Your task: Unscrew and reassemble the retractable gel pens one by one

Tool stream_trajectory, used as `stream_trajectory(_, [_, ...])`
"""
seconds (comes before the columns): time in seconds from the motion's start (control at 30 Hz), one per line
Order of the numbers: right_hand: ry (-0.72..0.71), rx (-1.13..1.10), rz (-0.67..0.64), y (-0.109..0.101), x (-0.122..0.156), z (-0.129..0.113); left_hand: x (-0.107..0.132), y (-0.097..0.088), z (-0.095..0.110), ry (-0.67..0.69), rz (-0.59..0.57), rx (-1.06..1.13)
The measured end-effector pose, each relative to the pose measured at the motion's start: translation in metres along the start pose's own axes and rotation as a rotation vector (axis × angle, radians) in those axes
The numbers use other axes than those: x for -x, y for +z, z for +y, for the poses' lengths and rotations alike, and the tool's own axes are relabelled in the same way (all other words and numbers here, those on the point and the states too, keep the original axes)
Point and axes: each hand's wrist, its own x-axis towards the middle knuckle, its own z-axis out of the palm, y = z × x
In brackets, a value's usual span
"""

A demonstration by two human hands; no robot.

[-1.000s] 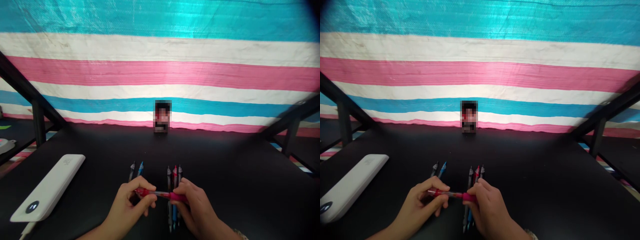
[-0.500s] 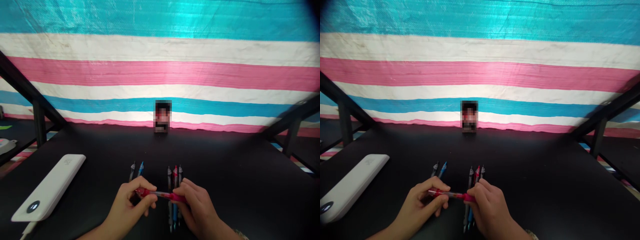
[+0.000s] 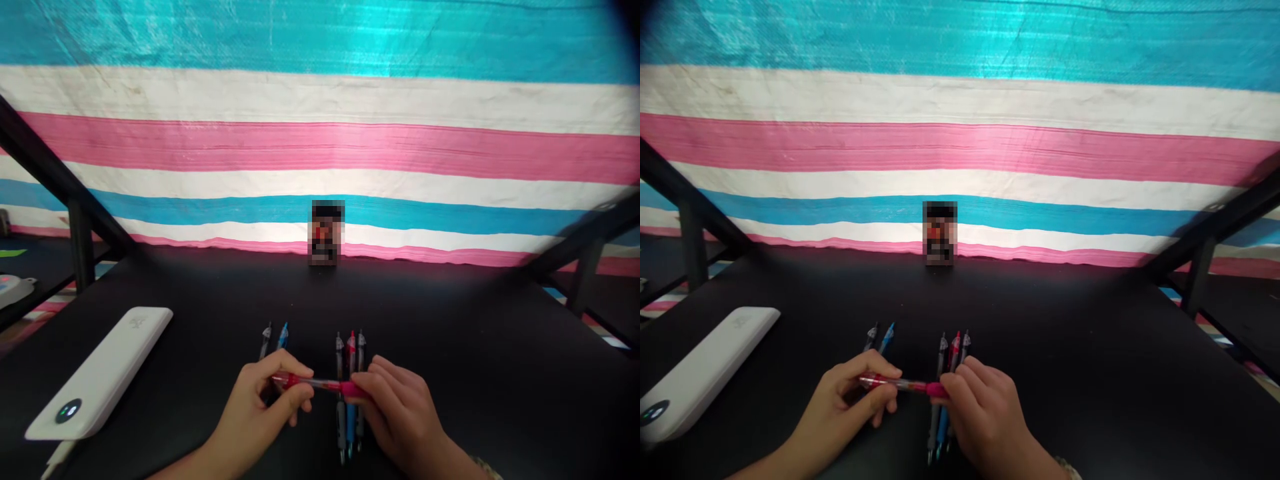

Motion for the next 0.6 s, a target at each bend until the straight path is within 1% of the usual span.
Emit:
stream_trajectory(0.07, [-0.007, 0.021, -0.033, -0.0002, 0.0001, -0.0002, 0.0003, 0.0009, 0.0005, 0.014, 0.01, -0.005])
stream_trajectory(0.2, [0.08, -0.058, -0.107, 0.0006, -0.0015, -0.0022, 0.0009, 0.0016, 0.0027, 0.044, 0.019, -0.033])
stream_trajectory(0.3, [0.112, -0.092, -0.112, 0.0001, -0.0042, -0.0021, 0.0003, 0.0, 0.0004, 0.001, 0.034, -0.019])
stream_trajectory(0.4, [0.081, -0.058, -0.098, -0.0014, -0.0065, -0.0013, -0.0008, -0.0015, -0.0031, -0.06, 0.055, 0.017])
stream_trajectory(0.47, [0.066, -0.044, -0.094, -0.0022, -0.0067, -0.0013, -0.001, -0.0017, -0.0032, -0.071, 0.044, 0.016])
stream_trajectory(0.53, [0.083, -0.062, -0.104, -0.0027, -0.0058, -0.0015, -0.0004, -0.0013, -0.0015, -0.039, 0.026, -0.017])
stream_trajectory(0.6, [0.119, -0.097, -0.128, -0.003, -0.0039, -0.0018, 0.0008, -0.0006, -0.0001, 0.02, 0.027, -0.059])
